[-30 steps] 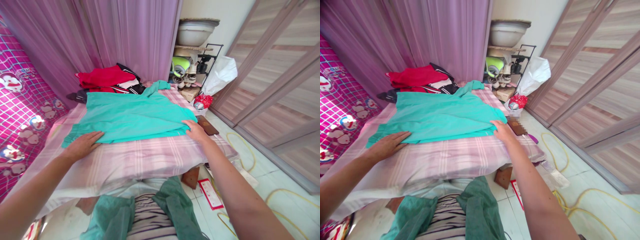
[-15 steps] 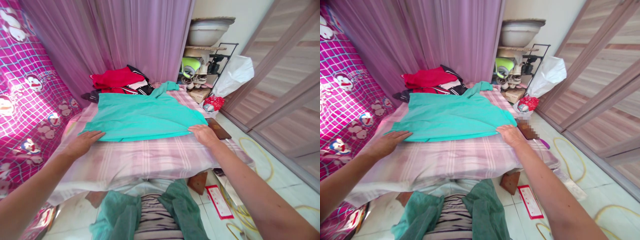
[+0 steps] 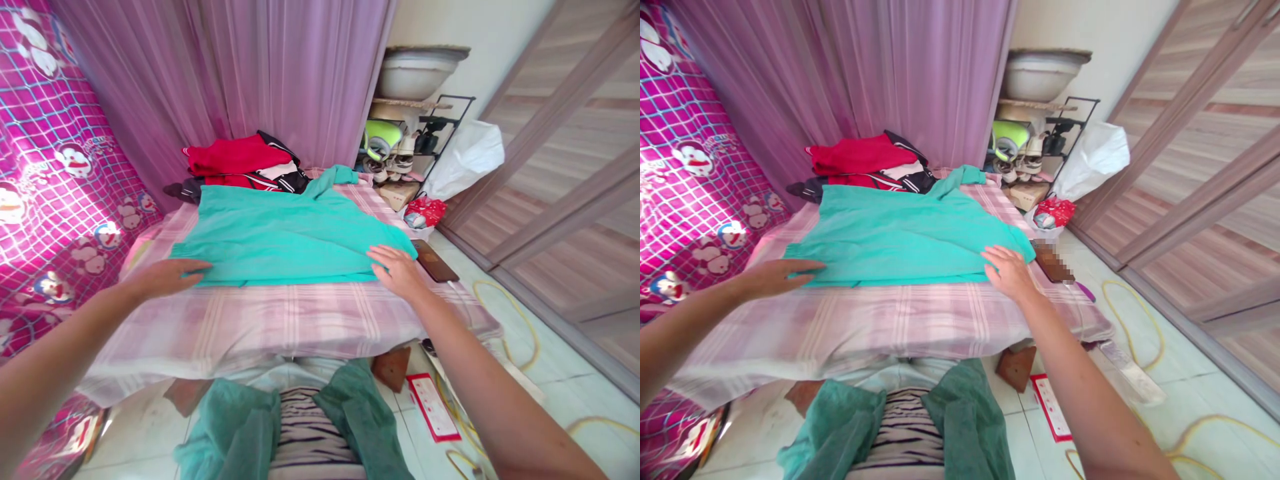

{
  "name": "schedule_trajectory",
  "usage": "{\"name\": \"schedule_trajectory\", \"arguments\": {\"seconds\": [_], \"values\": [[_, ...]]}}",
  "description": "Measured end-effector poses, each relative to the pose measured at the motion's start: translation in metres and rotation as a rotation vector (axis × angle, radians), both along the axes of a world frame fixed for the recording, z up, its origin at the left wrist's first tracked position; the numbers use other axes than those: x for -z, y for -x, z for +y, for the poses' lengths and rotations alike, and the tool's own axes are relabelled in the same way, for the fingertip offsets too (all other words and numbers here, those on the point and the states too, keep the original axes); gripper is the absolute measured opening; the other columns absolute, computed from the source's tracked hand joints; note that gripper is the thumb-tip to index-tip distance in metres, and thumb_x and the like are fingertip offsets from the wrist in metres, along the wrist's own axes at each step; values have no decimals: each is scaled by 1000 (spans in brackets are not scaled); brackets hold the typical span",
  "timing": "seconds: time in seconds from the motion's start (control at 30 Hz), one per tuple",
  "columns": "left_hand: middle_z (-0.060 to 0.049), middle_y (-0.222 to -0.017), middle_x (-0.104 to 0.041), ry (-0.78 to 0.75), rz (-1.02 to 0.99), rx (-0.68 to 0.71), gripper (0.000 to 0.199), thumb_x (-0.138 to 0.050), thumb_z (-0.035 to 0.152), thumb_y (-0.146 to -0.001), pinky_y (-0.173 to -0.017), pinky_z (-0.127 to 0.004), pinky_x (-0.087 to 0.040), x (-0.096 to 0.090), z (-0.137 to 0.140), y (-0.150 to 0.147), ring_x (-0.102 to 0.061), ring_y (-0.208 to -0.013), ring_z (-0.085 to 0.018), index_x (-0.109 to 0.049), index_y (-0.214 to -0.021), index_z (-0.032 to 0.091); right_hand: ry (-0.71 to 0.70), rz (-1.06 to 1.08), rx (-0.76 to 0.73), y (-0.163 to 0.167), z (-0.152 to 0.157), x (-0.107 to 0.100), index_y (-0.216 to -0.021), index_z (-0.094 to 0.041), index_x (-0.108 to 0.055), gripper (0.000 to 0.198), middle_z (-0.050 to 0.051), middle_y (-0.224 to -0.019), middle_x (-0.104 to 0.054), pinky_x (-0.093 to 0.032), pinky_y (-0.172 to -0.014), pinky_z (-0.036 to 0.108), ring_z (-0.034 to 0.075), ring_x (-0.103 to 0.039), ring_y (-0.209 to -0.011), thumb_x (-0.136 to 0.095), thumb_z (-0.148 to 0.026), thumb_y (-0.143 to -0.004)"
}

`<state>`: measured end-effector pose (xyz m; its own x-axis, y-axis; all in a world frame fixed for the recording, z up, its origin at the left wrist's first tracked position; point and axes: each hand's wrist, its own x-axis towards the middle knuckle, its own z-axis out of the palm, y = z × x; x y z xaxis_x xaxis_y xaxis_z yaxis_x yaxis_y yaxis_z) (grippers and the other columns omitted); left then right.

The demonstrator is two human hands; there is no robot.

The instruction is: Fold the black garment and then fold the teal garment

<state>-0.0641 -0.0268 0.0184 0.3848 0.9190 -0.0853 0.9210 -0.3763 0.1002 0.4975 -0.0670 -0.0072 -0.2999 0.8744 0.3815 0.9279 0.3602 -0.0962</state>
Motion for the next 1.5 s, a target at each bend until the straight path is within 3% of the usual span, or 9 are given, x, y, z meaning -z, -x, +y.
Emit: {"name": "schedule_trajectory", "arguments": {"seconds": [0.13, 0.27, 0.43, 0.57, 0.67, 0.83, 1.0, 1.3, 1.5], "values": [[-1, -135, -62, -119, -48, -11, 71, -21, 69, -86, -109, -38, -39, -9, 17, -56, -56, -125, -21, -59, -132, 31, -24, 71, -2, 64, 26, -8, -134, -22, -59, 43, 8, -142, -55, -33, -110, 46, 26, -47, -132, -43, -35, -96], [-6, -151, -45, -150, -11, -4, 65, -28, 61, -91, -115, -54, -27, 15, 21, -107, -39, -140, -28, -50, -142, 26, 91, 57, 64, 92, 45, -1, -135, -22, -58, 43, 9, -143, -55, -37, -108, 44, 26, -49, -131, -42, -36, -97], [-6, -152, -44, -117, 6, 2, 59, -32, 56, -93, -114, -50, -31, 35, 22, -117, -41, -139, -27, -49, -142, 29, 331, 44, 234, 72, 68, -4, -121, -24, -68, 41, 9, -121, -70, -49, -89, 36, 26, -65, -108, -38, -39, -98], [-4, -146, -52, -176, 8, 37, 58, -30, 55, -94, -111, -39, -36, 19, 45, -115, -50, -132, -24, -55, -138, 26, 449, -3, 223, 64, 83, -17, -98, -25, -76, 36, 7, -105, -75, -49, -75, 30, 25, -69, -94, -49, -48, -93], [-6, -148, -50, -189, 31, 35, 57, -33, 50, -94, -112, -36, -36, 5, 71, -132, -49, -133, -24, -52, -140, 22, 544, -53, 220, 63, 81, -22, -100, -24, -76, 41, 7, -108, -74, -47, -73, 28, 24, -68, -94, -50, -55, -91], [-7, -147, -51, -44, 91, 37, 61, -43, 49, -91, -109, -33, -36, -2, 112, -182, -49, -133, -24, -45, -145, 21, 519, -66, 249, 54, 64, -22, -104, -22, -73, 42, 8, -109, -73, -43, -74, 26, 23, -66, -99, -50, -55, -92], [-6, -125, -67, -70, 35, 26, 40, -47, 39, -89, -97, -32, -45, -7, 136, -214, -60, -116, -25, -66, -120, 22, 382, -53, 316, 42, 52, -10, -98, -24, -72, 37, 5, -100, -75, -40, -71, 27, 21, -65, -94, -44, -48, -97], [-11, -122, -64, -206, -53, -10, 47, -45, 40, -91, -98, -36, -44, 18, 122, -222, -59, -113, -25, -56, -132, 20, 236, 48, 333, 46, 44, 13, -117, -23, -68, 36, 8, -115, -70, -44, -82, 30, 22, -64, -102, -45, -42, -97], [-16, -128, -61, -250, 93, -104, 61, -34, 52, -94, -96, -43, -44, 14, 109, -171, -58, -116, -31, -46, -143, 18, 202, 33, 317, 41, 46, 15, -118, -22, -67, 35, 8, -112, -70, -45, -85, 32, 23, -63, -101, -46, -40, -97]]}}
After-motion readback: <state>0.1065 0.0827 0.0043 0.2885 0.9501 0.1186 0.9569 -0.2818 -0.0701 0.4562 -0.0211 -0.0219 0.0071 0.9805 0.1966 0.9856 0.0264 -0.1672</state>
